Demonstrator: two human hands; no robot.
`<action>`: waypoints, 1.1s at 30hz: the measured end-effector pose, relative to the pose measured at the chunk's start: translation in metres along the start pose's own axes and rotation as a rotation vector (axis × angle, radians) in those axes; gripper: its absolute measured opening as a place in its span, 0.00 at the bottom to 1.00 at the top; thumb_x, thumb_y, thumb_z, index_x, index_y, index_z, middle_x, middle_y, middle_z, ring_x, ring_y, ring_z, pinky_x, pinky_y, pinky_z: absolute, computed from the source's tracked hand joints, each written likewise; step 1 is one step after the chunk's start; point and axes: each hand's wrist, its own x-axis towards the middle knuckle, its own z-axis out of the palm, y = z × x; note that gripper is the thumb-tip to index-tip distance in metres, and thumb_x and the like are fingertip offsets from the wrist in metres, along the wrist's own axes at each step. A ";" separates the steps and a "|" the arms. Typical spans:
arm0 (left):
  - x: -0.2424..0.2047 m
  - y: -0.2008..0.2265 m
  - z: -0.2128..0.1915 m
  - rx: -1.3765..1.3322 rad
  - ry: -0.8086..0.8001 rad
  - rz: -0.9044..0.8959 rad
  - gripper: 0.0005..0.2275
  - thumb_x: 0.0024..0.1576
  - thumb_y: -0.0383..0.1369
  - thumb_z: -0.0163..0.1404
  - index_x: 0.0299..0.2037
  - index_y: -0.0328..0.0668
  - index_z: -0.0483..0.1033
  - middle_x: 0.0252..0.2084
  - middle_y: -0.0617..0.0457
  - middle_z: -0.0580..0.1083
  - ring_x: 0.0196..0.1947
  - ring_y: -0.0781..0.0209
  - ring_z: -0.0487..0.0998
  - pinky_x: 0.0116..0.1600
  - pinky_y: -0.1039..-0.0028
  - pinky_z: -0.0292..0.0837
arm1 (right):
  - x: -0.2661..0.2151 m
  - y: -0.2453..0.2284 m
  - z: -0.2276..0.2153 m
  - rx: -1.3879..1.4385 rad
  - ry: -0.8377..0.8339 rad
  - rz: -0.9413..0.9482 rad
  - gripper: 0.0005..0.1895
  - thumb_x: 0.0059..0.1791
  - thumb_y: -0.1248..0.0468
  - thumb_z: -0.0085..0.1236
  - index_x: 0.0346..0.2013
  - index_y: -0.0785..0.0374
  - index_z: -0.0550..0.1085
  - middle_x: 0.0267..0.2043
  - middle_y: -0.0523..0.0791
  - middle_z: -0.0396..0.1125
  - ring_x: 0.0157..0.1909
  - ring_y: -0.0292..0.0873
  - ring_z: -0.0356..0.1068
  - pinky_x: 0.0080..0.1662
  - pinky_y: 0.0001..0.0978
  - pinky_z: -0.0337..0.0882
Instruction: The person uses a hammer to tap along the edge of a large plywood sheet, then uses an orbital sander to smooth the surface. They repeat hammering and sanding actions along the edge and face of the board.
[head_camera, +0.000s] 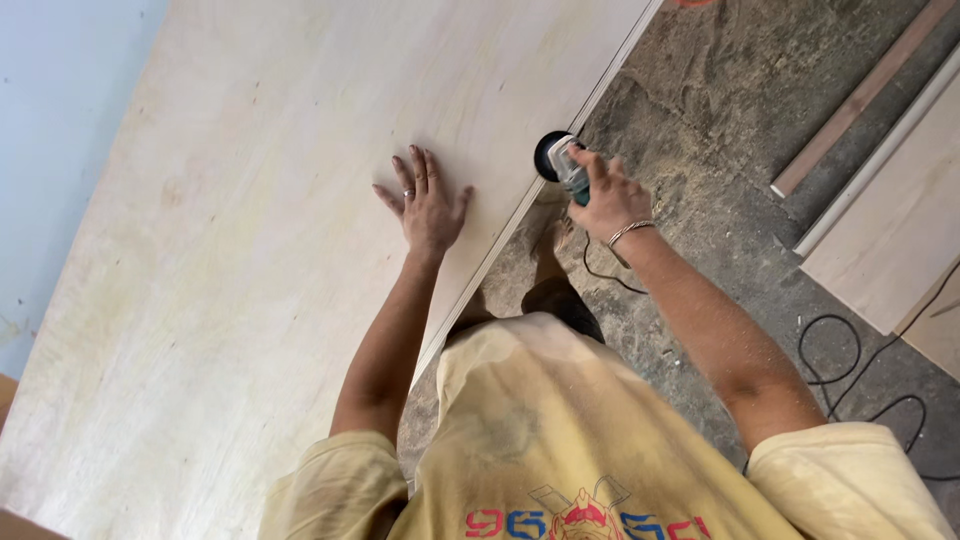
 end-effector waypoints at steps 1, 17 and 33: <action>0.002 0.016 -0.014 0.007 -0.047 0.013 0.44 0.59 0.60 0.45 0.79 0.46 0.42 0.82 0.49 0.37 0.80 0.42 0.27 0.72 0.29 0.19 | 0.014 0.009 -0.010 0.015 0.009 0.014 0.36 0.44 0.56 0.62 0.62 0.30 0.55 0.50 0.52 0.63 0.44 0.72 0.74 0.46 0.65 0.74; 0.033 0.077 -0.009 0.047 -0.276 -0.049 0.71 0.35 0.78 0.50 0.76 0.40 0.20 0.79 0.47 0.20 0.76 0.43 0.11 0.63 0.25 0.05 | 0.195 0.127 -0.149 0.047 0.081 -0.058 0.44 0.45 0.57 0.67 0.69 0.39 0.52 0.49 0.59 0.63 0.40 0.65 0.70 0.39 0.57 0.72; 0.051 0.010 -0.011 -0.198 -0.100 0.161 0.23 0.68 0.42 0.41 0.74 0.65 0.60 0.78 0.66 0.51 0.79 0.49 0.46 0.75 0.47 0.29 | 0.019 0.008 -0.024 0.029 -0.218 -0.164 0.41 0.48 0.56 0.68 0.63 0.33 0.48 0.50 0.60 0.60 0.33 0.60 0.72 0.30 0.40 0.77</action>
